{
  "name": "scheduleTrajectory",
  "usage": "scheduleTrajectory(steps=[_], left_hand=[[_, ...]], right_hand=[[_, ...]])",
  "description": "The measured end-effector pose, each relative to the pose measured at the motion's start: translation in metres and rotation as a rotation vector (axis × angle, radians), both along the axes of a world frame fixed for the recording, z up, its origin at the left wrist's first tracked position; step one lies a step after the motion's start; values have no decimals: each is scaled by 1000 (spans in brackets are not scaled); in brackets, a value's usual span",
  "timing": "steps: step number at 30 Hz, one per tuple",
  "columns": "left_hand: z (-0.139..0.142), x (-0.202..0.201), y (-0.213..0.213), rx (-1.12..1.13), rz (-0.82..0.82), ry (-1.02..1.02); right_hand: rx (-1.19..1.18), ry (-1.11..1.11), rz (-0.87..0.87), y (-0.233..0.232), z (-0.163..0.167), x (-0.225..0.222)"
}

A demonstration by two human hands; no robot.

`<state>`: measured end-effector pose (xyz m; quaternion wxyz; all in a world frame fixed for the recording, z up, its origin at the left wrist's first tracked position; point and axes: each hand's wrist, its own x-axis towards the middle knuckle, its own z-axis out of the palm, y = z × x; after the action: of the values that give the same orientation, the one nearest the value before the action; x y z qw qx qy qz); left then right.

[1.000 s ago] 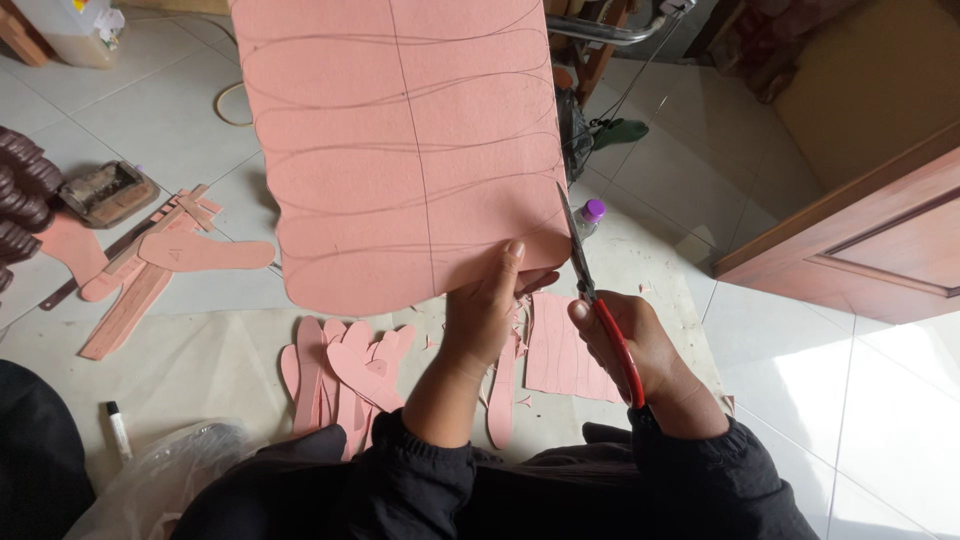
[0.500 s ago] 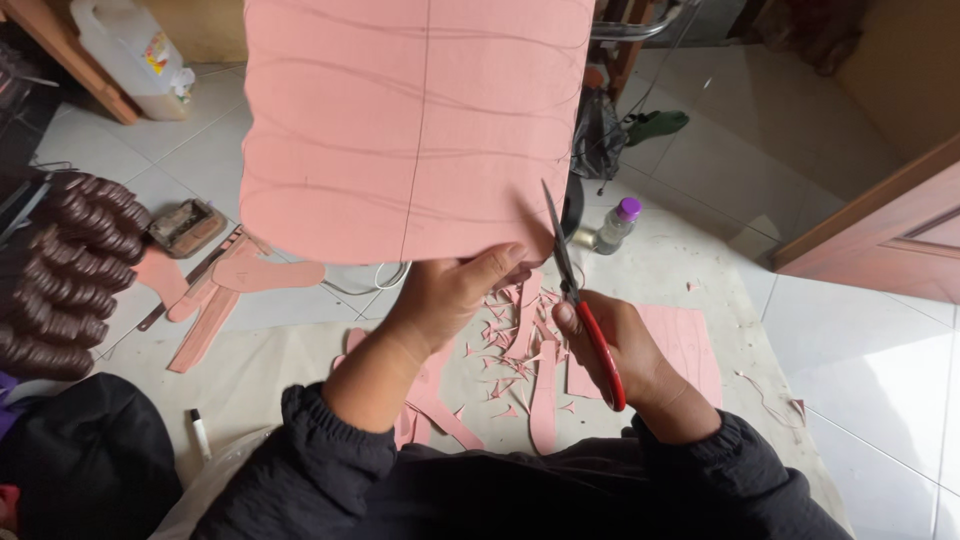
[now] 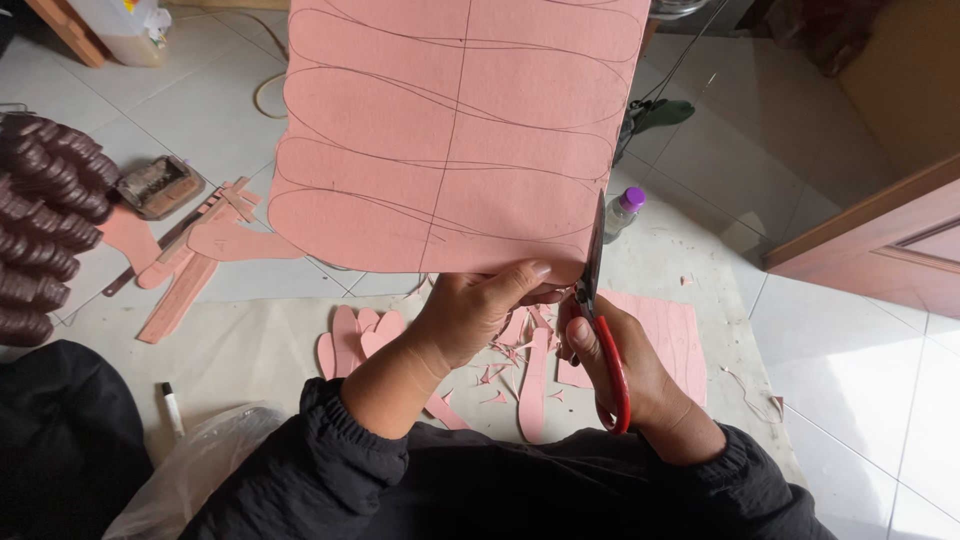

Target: The person uses red-handled scissors to cut a large sheet of pink material along pre-drawn curved lines. They rotate the sheet and cut out individual shapes, placing the finished pieces on the floor.

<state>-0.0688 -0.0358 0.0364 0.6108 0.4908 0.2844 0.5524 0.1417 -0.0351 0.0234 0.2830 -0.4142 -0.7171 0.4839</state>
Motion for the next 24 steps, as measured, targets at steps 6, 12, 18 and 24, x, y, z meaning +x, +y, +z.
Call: scheduleTrajectory(steps=[6,12,18,24], left_hand=[[-1,2,1,30,-36,4],[-6,11,5,-29,-45,-100],[-9,8,8,-84,-27,-65],[-14,7,11,-102,-63,-125]], right_hand=[[14,28,-3,0,0,3],[-57,42,-80,-3,1,5],[-80,-39,-103,-1,6,11],[-55,-58,-70,2,5,17]])
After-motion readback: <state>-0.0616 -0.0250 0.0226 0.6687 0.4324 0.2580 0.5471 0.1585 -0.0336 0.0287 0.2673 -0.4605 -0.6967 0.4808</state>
